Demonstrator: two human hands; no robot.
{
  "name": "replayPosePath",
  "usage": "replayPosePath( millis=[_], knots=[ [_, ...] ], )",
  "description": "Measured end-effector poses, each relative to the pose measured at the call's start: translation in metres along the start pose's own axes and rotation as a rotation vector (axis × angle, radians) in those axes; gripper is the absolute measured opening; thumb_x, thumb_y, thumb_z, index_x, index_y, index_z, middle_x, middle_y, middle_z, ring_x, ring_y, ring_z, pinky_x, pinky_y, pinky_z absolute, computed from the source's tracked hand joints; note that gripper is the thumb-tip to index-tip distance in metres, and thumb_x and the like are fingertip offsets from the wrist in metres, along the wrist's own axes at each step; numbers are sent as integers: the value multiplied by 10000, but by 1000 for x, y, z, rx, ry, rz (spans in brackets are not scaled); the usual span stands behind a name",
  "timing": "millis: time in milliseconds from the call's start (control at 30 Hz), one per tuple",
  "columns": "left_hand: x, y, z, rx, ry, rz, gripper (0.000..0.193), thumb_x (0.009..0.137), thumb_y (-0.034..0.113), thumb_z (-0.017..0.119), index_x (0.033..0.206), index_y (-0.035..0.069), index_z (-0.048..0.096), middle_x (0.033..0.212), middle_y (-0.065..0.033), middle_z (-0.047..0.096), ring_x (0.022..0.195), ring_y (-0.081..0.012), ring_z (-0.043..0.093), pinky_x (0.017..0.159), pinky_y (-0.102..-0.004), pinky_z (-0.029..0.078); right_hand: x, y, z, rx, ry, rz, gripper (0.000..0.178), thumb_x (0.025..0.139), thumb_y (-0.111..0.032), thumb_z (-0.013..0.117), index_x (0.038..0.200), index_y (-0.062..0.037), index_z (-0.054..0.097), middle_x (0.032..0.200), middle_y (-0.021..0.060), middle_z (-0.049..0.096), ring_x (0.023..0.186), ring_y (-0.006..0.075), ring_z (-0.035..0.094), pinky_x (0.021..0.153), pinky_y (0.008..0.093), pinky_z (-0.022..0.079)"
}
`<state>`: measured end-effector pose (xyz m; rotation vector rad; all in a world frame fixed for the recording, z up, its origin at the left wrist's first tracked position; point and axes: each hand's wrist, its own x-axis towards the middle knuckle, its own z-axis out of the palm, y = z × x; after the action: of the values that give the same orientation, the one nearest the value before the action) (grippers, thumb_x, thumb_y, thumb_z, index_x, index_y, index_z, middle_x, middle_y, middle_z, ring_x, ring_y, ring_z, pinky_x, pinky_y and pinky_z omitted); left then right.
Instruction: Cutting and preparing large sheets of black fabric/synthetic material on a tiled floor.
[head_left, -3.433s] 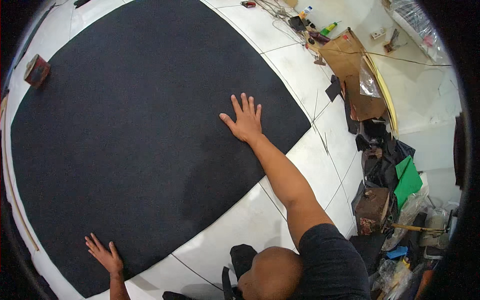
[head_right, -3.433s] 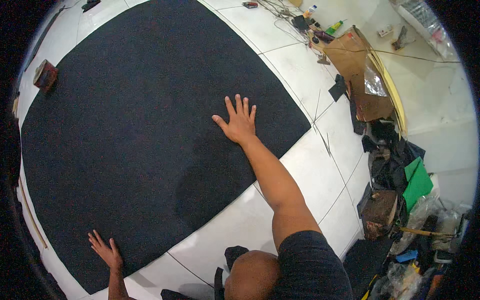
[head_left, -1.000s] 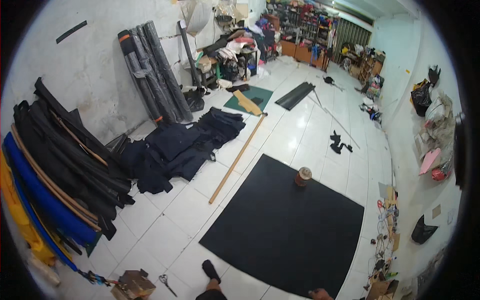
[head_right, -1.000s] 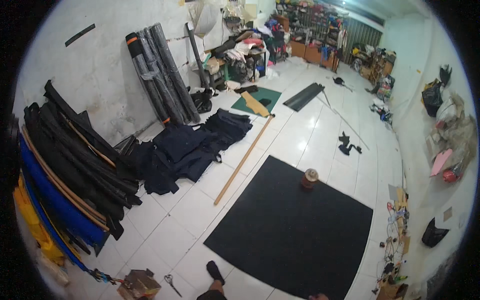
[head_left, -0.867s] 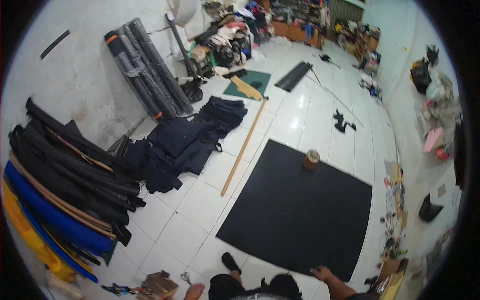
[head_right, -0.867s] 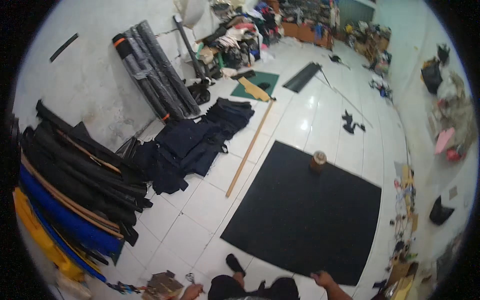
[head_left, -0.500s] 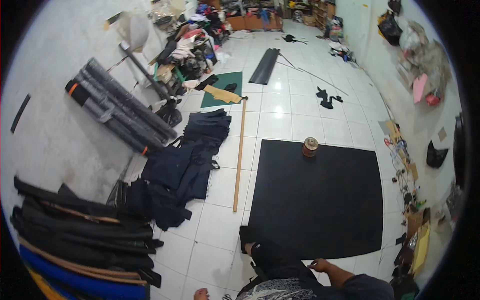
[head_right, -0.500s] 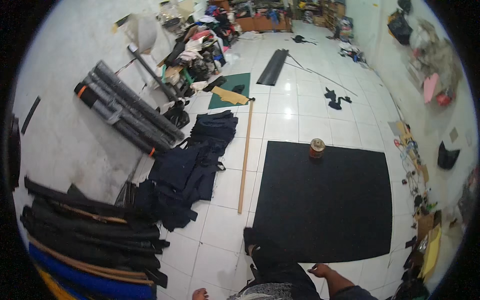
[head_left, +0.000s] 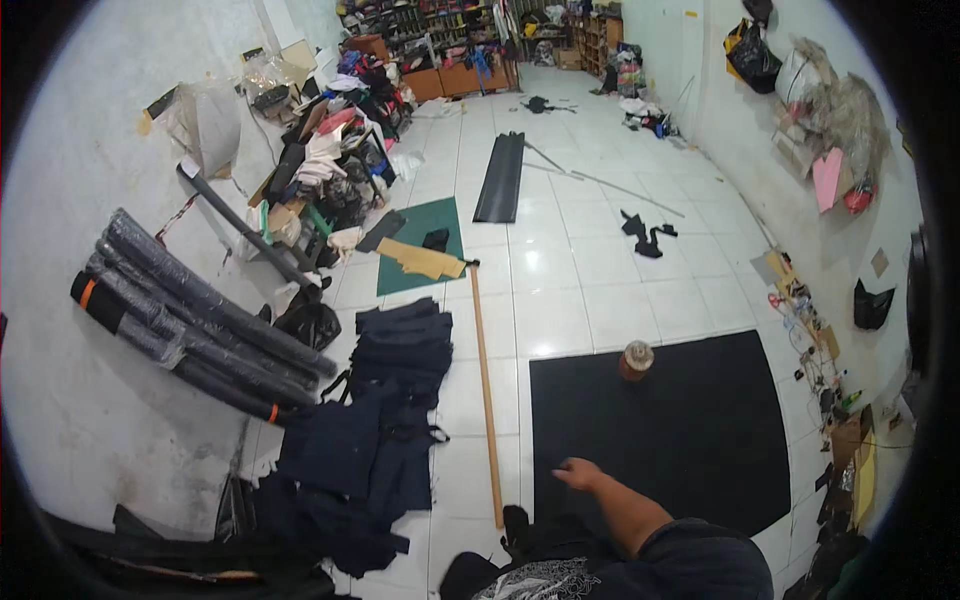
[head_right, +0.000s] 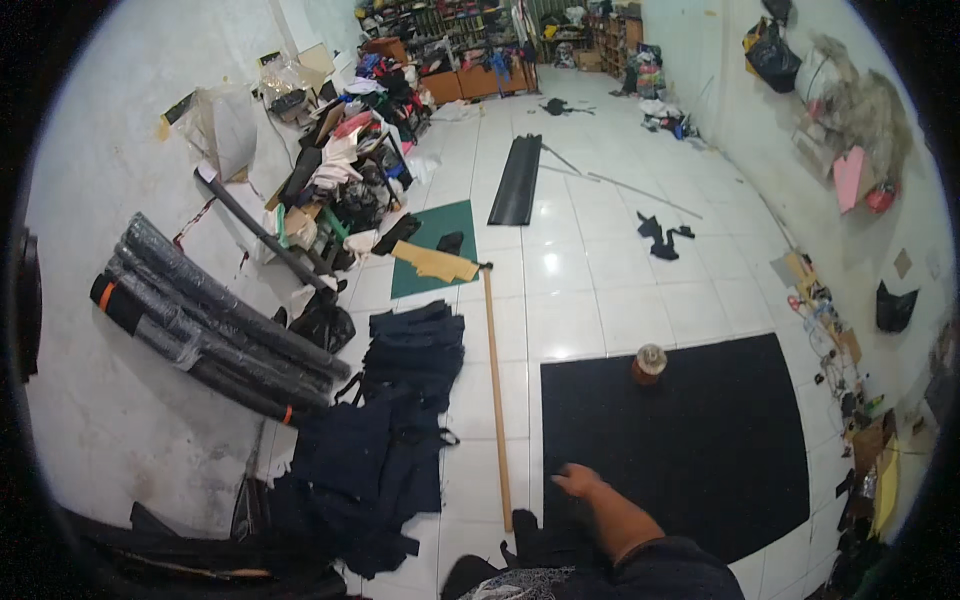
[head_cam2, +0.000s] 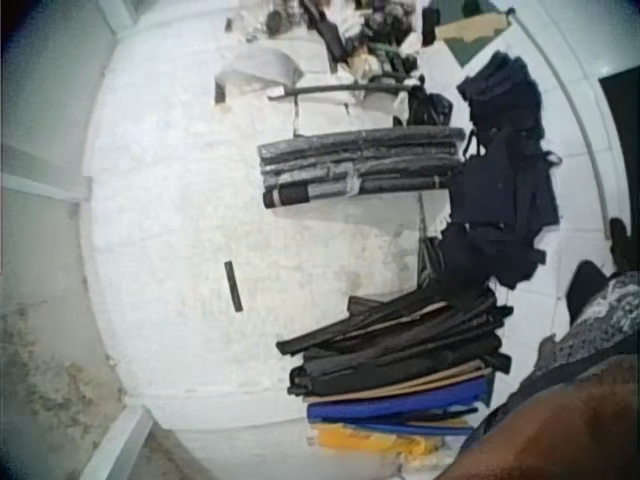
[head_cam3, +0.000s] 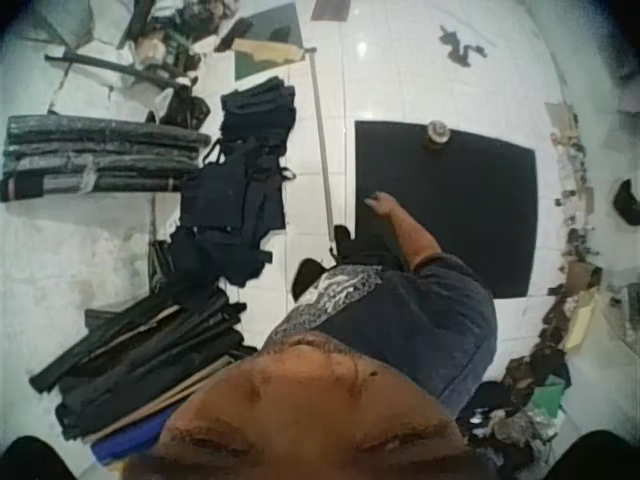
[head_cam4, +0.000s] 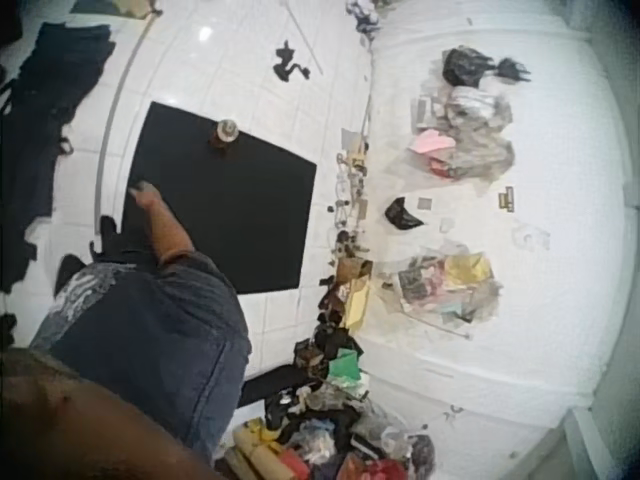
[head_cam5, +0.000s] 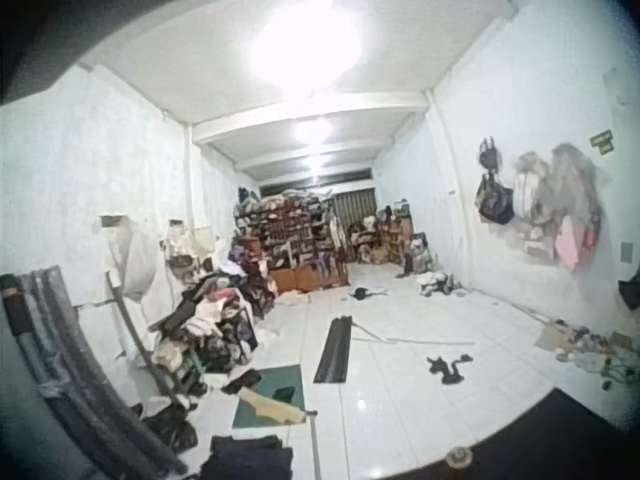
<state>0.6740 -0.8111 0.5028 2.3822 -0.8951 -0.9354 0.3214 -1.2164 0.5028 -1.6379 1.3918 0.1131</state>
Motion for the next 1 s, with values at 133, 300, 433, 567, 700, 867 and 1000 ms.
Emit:
replayPosePath(
  millis=[133, 300, 433, 567, 700, 867, 1000],
  knots=[
    [136, 65, -27, 125, 14, 157, 287, 930, 308, 539, 1039, 54, 618, 921, -122, 650, 815, -294, 615, 726, -464, 508, 101, -142, -29, 25, 26, -233, 585, 889, -524, 600, 1230, -49, 604, 1146, 160, 678, 1055, 320, 649, 923, 398, 506],
    [334, 146, -84, 322, 82, 337, 252, 922, 289, 543, 976, 58, 630, 894, -118, 658, 807, -305, 624, 724, -483, 503, 191, -213, -69, -3, 7, -407, 613, 889, -531, 607, 1254, -39, 571, 1115, 164, 684, 1015, 337, 655, 898, 404, 510],
    [457, 186, -147, 556, 1, 442, 232, 916, 274, 546, 926, 61, 639, 873, -115, 664, 800, -314, 632, 723, -498, 498, 237, -146, -106, 98, 139, -32, 609, 866, -545, 620, 1207, -41, 617, 1146, 178, 670, 1080, 344, 631, 945, 420, 484],
    [566, 217, -192, 778, -92, 517, 221, 910, 259, 549, 875, 64, 649, 852, -112, 671, 794, -323, 639, 721, -514, 494, 203, -42, -142, 116, 227, 665, 602, 833, -533, 649, 1139, -15, 679, 1234, 196, 628, 1181, 338, 583, 991, 412, 464],
    [719, 285, -257, -13, -34, 331, 198, 908, 258, 600, 856, 68, 622, 733, -14, 571, 592, -123, 515, 481, -312, 422, 160, -59, -194, 346, 376, 864, 466, 847, -418, 666, 1041, 3, 706, 1173, 221, 650, 1114, 341, 625, 941, 415, 492],
    [860, 479, -218, -595, -92, 59, 119, 927, 203, 596, 955, 88, 604, 747, 9, 544, 571, -80, 495, 470, -231, 385, 210, -22, -159, 453, 444, 960, 424, 850, -382, 669, 1008, 9, 708, 1041, 211, 692, 970, 352, 676, 872, 408, 522],
    [890, 551, -121, -373, -272, -85, 136, 929, 230, 593, 925, 98, 620, 733, 25, 527, 571, -91, 502, 485, -243, 405, 301, -7, -170, 275, 81, 902, 426, 853, -404, 680, 994, -3, 713, 965, 196, 704, 902, 315, 690, 837, 414, 530]
  ],
)
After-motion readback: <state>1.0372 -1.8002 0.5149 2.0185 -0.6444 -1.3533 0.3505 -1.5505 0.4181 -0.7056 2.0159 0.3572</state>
